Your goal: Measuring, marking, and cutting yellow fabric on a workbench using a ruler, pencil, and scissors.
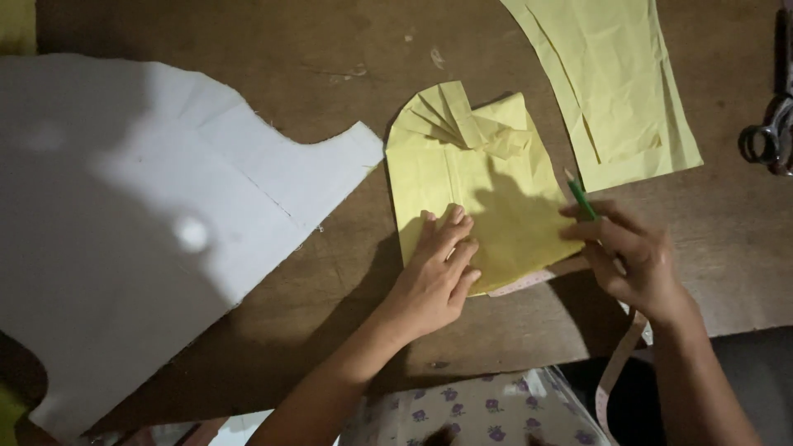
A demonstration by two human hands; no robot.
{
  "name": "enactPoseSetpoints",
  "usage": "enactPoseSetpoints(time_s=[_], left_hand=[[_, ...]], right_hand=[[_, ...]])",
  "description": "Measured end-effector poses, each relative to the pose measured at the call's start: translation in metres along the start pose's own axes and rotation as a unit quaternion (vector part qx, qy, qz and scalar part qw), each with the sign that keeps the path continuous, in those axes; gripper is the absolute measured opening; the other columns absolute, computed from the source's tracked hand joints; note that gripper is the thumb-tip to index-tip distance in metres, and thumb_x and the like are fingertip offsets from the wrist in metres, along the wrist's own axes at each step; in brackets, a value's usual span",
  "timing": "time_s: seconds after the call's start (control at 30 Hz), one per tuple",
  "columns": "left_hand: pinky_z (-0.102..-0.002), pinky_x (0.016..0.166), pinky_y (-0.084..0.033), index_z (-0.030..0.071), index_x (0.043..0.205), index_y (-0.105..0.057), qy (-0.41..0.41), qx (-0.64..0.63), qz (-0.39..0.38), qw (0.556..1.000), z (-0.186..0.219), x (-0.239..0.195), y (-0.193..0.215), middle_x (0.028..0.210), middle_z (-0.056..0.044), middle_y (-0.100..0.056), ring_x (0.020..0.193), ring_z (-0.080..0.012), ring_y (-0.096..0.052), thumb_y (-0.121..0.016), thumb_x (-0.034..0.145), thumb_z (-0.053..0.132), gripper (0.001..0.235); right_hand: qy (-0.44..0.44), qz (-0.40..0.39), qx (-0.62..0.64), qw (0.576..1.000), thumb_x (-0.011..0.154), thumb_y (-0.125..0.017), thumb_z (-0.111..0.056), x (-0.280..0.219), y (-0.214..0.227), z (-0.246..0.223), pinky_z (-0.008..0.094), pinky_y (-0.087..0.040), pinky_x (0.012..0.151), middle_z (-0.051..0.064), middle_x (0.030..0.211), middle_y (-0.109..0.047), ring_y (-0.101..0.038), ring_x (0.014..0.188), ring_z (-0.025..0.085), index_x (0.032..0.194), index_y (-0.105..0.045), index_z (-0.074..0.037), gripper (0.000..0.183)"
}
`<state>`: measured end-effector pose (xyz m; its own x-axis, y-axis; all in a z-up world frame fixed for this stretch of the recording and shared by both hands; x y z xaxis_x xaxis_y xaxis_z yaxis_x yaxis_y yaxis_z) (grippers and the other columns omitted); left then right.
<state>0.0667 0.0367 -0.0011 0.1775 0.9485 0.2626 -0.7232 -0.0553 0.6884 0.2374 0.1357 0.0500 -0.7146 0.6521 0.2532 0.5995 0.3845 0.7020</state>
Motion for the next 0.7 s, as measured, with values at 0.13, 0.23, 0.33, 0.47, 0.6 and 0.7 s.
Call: enactPoseSetpoints(time_s=[0.13,0.23,0.33,0.47,0.6,0.7], left_hand=[[-0.067,0.126,-0.016,-0.007,0.127,-0.059,-0.009,0.001,0.005,1.000,0.004,0.000,0.002,0.147,-0.027,-0.045,0.151,-0.0430,-0.028,-0.065,0.097,0.014,0.037],[-0.067,0.126,-0.017,-0.007,0.128,-0.060,-0.009,-0.004,0.010,1.000,0.004,0.000,0.003,0.147,-0.027,-0.046,0.151,-0.0429,-0.029,-0.068,0.095,0.012,0.039],[-0.069,0.125,-0.018,-0.008,0.129,-0.061,-0.010,-0.011,0.018,1.000,0.003,0.000,0.003,0.147,-0.027,-0.046,0.150,-0.0429,-0.030,-0.070,0.094,0.010,0.040],[-0.072,0.122,-0.023,-0.007,0.127,-0.062,-0.009,-0.010,0.026,1.000,0.006,0.001,0.008,0.144,-0.025,-0.045,0.148,-0.0426,-0.034,-0.073,0.092,0.009,0.040],[-0.071,0.123,-0.024,-0.007,0.127,-0.061,-0.016,-0.001,0.031,0.999,0.005,0.001,0.009,0.143,-0.025,-0.045,0.147,-0.0432,-0.035,-0.075,0.091,0.009,0.041],[-0.068,0.126,-0.015,-0.008,0.133,-0.058,-0.001,-0.056,0.016,0.998,-0.004,-0.001,0.004,0.147,-0.027,-0.045,0.151,-0.0433,-0.028,-0.055,0.100,0.004,0.035]], right_hand=[[-0.022,-0.032,-0.001,0.999,0.087,-0.063,0.013,-0.021,-0.005,0.012,0.029,-0.065,0.087,0.020,0.133,-0.066,-0.072,0.118,0.030,0.111,-0.071,-0.005,0.032],[-0.027,-0.030,-0.038,0.998,0.089,-0.062,0.010,-0.031,-0.006,0.018,0.030,-0.065,0.081,0.018,0.131,-0.067,-0.073,0.113,0.029,0.112,-0.072,-0.008,0.031],[-0.044,-0.027,-0.106,0.993,0.089,-0.065,0.006,-0.039,-0.007,0.024,0.030,-0.062,0.066,0.012,0.129,-0.069,-0.074,0.097,0.024,0.109,-0.074,-0.013,0.029],[-0.098,-0.004,-0.142,0.985,0.092,-0.072,-0.007,-0.057,0.001,0.034,0.031,-0.059,0.062,0.009,0.130,-0.067,-0.071,0.091,0.020,0.117,-0.075,-0.016,0.027],[-0.126,-0.015,-0.071,0.989,0.085,-0.077,-0.009,-0.061,0.015,0.031,0.032,-0.053,0.070,0.012,0.102,-0.068,-0.068,0.083,0.022,0.096,-0.074,-0.003,0.013],[-0.147,-0.041,-0.067,0.986,0.082,-0.078,-0.020,-0.072,0.024,0.040,0.035,-0.047,0.067,0.009,0.087,-0.068,-0.065,0.074,0.023,0.091,-0.073,-0.006,0.017]])
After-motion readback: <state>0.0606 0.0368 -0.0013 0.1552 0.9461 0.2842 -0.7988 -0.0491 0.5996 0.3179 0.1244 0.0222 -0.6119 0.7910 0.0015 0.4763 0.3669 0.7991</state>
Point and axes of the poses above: each hand's wrist, its own x-axis towards the middle knuckle, its own y-axis out of the back of the hand, z = x × y, the point moved 10 cm from there along x, towards the middle knuckle
